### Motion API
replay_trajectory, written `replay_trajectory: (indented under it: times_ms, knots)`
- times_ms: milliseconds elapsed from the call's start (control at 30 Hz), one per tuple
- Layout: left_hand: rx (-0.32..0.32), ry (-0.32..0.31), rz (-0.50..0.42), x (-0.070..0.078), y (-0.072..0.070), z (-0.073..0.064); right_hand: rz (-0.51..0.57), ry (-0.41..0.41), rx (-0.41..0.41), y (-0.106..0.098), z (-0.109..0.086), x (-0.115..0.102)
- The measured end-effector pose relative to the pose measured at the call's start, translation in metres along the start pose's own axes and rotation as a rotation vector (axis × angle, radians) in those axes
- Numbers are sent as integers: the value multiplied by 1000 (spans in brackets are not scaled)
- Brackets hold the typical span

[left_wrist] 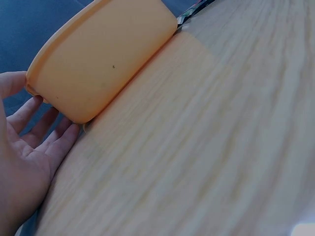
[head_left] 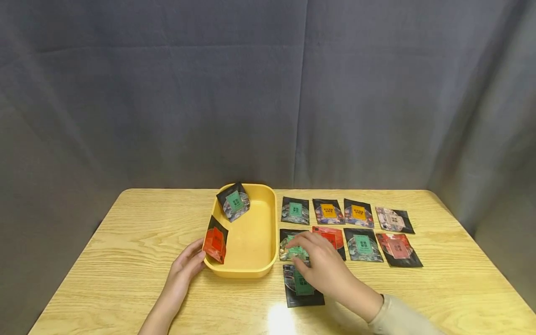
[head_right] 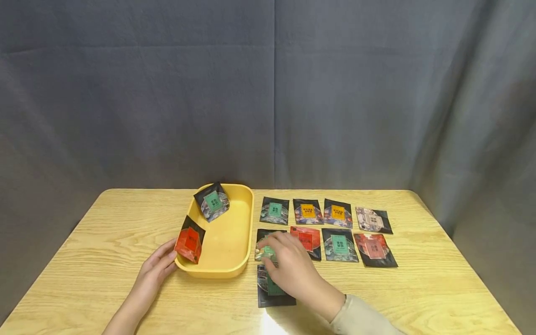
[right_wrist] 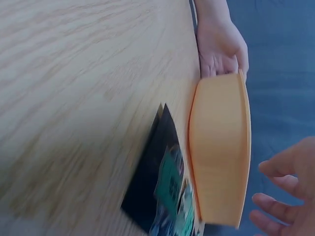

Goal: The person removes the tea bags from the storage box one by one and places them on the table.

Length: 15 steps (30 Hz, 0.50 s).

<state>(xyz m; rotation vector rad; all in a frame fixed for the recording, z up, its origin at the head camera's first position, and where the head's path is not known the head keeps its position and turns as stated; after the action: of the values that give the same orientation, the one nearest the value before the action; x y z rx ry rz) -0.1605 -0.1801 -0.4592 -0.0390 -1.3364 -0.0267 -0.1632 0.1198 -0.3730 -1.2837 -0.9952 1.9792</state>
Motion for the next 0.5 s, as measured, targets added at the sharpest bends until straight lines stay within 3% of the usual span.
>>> replay_trajectory:
  times_ms: [233,500]
  knots:
    - [23,-19,0,-1,1,1,-36,-94,-5,10,11,-27]
    - [40,-5,-9,-1,1,0,-61,-114,-69,24,28,-56]
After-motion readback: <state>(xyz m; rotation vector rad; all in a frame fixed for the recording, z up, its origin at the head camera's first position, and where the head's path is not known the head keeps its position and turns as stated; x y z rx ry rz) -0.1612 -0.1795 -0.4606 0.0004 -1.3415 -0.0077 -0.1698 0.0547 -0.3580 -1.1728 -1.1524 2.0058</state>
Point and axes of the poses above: each hand's wrist, its own z-axis towards the middle knuckle, its own y-axis out of the palm, x = y × z, the point moved 5 cm from there along z, towards the middle knuckle, and after that the axes turned 13 degrees about y, right-handed, at the moved point
